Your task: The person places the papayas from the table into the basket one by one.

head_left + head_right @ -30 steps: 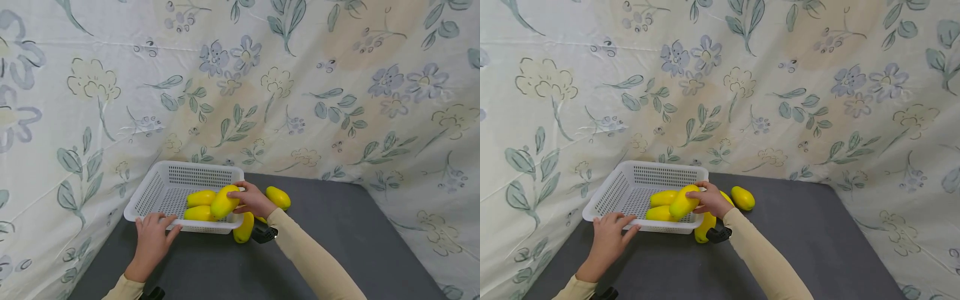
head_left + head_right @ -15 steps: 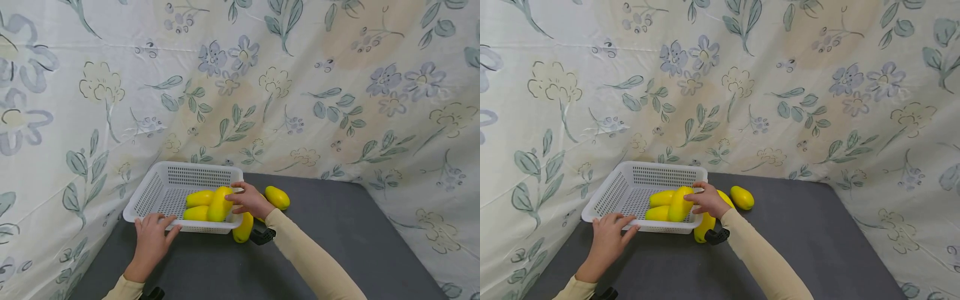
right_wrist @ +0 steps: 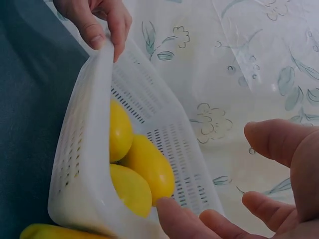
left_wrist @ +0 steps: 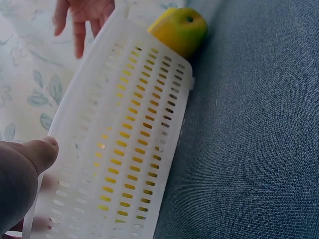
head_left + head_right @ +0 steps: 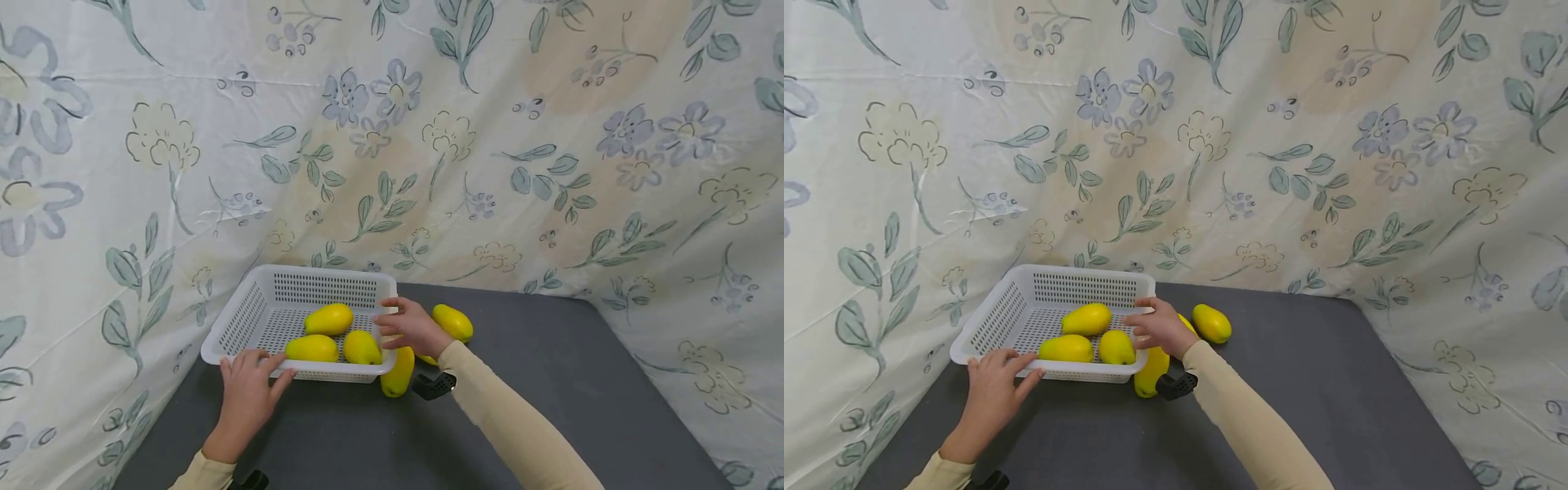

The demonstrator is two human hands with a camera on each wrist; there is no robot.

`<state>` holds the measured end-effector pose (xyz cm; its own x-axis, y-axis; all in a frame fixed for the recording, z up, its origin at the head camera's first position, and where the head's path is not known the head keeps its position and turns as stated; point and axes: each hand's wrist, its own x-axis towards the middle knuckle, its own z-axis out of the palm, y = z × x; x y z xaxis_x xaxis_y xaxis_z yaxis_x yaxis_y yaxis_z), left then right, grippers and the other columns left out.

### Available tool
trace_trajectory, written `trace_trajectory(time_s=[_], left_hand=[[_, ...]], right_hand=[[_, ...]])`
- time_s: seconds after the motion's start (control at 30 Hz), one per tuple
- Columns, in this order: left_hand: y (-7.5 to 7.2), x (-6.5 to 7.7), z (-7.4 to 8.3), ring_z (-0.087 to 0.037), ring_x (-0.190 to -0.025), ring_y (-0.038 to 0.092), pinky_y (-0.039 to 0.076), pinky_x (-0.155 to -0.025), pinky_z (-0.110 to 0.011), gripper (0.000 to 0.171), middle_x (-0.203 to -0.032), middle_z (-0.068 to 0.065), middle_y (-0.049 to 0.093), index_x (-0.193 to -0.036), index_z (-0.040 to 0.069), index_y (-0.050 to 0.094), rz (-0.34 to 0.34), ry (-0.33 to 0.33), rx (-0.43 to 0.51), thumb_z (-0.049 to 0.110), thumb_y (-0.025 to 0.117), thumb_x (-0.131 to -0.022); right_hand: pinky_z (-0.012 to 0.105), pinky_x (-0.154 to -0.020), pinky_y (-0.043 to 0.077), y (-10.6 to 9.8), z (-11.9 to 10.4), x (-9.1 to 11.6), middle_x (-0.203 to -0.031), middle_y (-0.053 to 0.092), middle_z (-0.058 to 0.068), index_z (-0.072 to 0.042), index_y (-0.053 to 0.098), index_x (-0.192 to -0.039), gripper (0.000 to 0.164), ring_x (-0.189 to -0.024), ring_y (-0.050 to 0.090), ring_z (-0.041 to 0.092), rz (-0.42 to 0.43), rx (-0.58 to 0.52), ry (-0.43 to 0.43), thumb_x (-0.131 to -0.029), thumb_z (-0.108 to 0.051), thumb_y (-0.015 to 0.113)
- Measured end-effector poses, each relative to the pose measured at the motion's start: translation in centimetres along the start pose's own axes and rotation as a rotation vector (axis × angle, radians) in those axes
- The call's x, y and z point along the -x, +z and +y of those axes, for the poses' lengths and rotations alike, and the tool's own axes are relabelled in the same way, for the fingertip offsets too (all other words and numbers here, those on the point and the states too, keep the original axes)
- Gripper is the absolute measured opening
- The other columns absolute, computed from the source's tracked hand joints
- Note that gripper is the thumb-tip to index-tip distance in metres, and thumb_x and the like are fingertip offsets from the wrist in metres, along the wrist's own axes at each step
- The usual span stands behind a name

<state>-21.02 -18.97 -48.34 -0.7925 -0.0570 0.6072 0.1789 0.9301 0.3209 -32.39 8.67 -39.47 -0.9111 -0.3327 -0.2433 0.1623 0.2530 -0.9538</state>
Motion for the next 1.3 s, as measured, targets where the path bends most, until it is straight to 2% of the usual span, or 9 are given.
trace_trajectory(time_s=[0.17, 0.37, 0.57, 0.83, 1.03, 1.3], left_hand=[[0.2, 0.2, 0.2, -0.047, -0.107, 0.056, 0.025, -0.099, -0.077, 0.037, -0.105, -0.025, 0.065, -0.108, 0.004, 0.078, 0.003, -0.001, -0.005, 0.024, 0.088, -0.078], [0.3, 0.5, 0.0, -0.050, -0.108, 0.057, 0.025, -0.099, -0.078, 0.038, -0.105, -0.026, 0.066, -0.107, 0.004, 0.077, 0.008, -0.012, -0.024, 0.024, 0.088, -0.077], [0.2, 0.9, -0.1, -0.050, -0.106, 0.056, 0.025, -0.097, -0.078, 0.038, -0.103, -0.026, 0.066, -0.106, 0.003, 0.077, 0.025, 0.001, -0.006, 0.023, 0.088, -0.077], [0.1, 1.0, 0.1, -0.050, -0.103, 0.057, 0.027, -0.092, -0.074, 0.038, -0.102, -0.026, 0.066, -0.105, 0.002, 0.078, 0.038, 0.019, 0.004, 0.023, 0.088, -0.076], [0.1, 0.9, 0.5, -0.050, -0.103, 0.056, 0.026, -0.095, -0.077, 0.039, -0.102, -0.027, 0.065, -0.106, 0.001, 0.077, 0.038, 0.019, 0.014, 0.023, 0.088, -0.077], [0.2, 0.8, 0.5, -0.050, -0.103, 0.055, 0.024, -0.097, -0.081, 0.038, -0.102, -0.027, 0.065, -0.106, 0.001, 0.077, 0.039, 0.014, 0.020, 0.023, 0.088, -0.077]], right_hand=[[0.047, -0.091, 0.059, -2.4, 0.8, 0.3, -0.144, 0.054, 0.022, -0.008, 0.041, -0.150, 0.058, -0.123, 0.064, 0.040, 0.039, -0.004, -0.006, -0.100, -0.025, 0.066], [0.049, -0.097, 0.056, -6.5, 1.8, 1.4, -0.154, 0.048, 0.021, -0.010, 0.039, -0.151, 0.056, -0.131, 0.058, 0.043, 0.076, -0.008, 0.024, -0.103, -0.026, 0.061], [0.053, -0.108, 0.048, -11.4, 3.3, 2.9, -0.161, 0.033, 0.027, -0.007, 0.028, -0.157, 0.062, -0.142, 0.044, 0.048, 0.116, -0.074, 0.037, -0.106, -0.029, 0.054], [0.051, -0.106, 0.050, -16.7, 6.0, 5.5, -0.163, 0.025, 0.032, -0.004, 0.014, -0.163, 0.073, -0.145, 0.041, 0.050, 0.184, -0.071, 0.038, -0.107, -0.035, 0.051], [0.047, -0.103, 0.053, -19.1, 8.4, 7.0, -0.163, 0.023, 0.034, -0.001, 0.012, -0.162, 0.071, -0.146, 0.038, 0.050, 0.228, -0.081, 0.064, -0.109, -0.035, 0.045], [0.044, -0.098, 0.056, -20.1, 10.9, 7.7, -0.162, 0.023, 0.036, 0.001, 0.014, -0.161, 0.074, -0.144, 0.041, 0.048, 0.260, -0.091, 0.097, -0.109, -0.042, 0.044]])
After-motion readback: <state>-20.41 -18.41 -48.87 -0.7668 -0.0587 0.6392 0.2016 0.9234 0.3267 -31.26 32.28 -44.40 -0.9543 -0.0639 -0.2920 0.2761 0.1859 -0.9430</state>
